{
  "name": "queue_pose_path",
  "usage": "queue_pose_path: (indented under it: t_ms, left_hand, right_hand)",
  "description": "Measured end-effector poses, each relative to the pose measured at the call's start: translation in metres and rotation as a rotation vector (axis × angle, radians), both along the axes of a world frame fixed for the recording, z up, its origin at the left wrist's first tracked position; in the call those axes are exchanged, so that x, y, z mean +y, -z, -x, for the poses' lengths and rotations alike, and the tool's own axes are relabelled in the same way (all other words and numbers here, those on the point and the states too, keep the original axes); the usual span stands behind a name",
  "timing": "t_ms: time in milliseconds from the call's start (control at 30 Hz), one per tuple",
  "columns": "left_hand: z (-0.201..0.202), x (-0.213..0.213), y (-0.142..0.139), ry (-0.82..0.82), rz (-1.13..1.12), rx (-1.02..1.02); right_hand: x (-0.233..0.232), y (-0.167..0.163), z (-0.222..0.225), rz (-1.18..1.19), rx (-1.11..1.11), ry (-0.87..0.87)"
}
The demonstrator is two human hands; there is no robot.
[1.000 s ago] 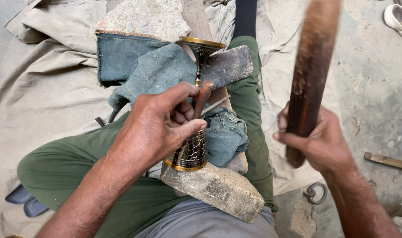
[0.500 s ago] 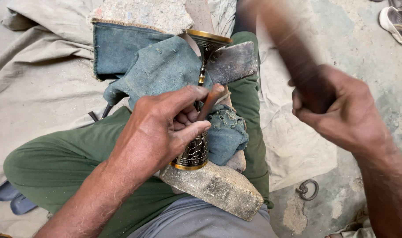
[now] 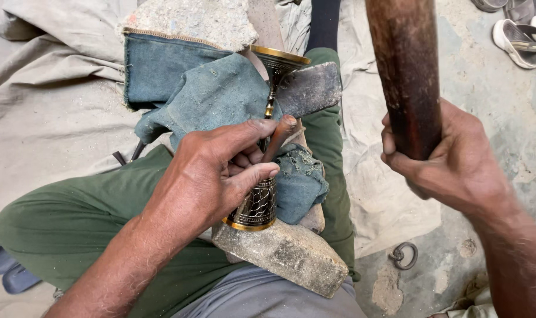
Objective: The person sits on the ground holding a brass bell against a stone block and uses a small punch held in one hand, striking it repeatedly with a wooden mallet in the other hand to work the bell's decorated surface. They reposition the punch around the bell's body as they hammer.
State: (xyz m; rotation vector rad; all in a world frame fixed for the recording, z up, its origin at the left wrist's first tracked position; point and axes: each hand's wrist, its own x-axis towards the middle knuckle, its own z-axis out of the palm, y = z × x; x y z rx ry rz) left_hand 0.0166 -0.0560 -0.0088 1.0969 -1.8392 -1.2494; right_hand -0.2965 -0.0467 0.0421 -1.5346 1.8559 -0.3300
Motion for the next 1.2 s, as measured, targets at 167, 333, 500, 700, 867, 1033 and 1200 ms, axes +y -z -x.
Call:
queue_pose_path:
  t_ms: [167,333,500,700,867,1033,1200]
  left_hand:
    - [0.000,-0.003,0.004,0.003,-0.058,-0.014]
    - [-0.002,-0.002,0.007,-0.002,-0.059,-0.013]
    - [-0.003,-0.002,0.010,0.012,-0.076,-0.006]
    - [-0.003,-0.005,0.014,0.008,-0.040,0.023]
    - [-0.007,-0.004,0.017,0.023,0.031,0.073]
    - [-0.007,-0.008,0.021,0.044,-0.054,0.052]
    - [-0.007,-0.008,0.021,0.028,-0.058,0.101]
  right_hand:
    - [-0.006,-0.005,0.001,0.017,0.184,-0.145]
    - [-0.005,-0.006,0.007,-0.014,0.462,-0.376]
    - [-0.003,-0.003,0.014,0.000,0.385,-0.338]
    - [-0.003,-0.002,0.013,-0.003,0.377,-0.231]
    - [0.001,-0.002,0.014,0.126,0.256,-0.259]
    - [-0.002,-0.006,0.014,0.018,0.426,-0.311]
    - [-0.007,-0.016,0.000,-0.106,0.719,-0.452]
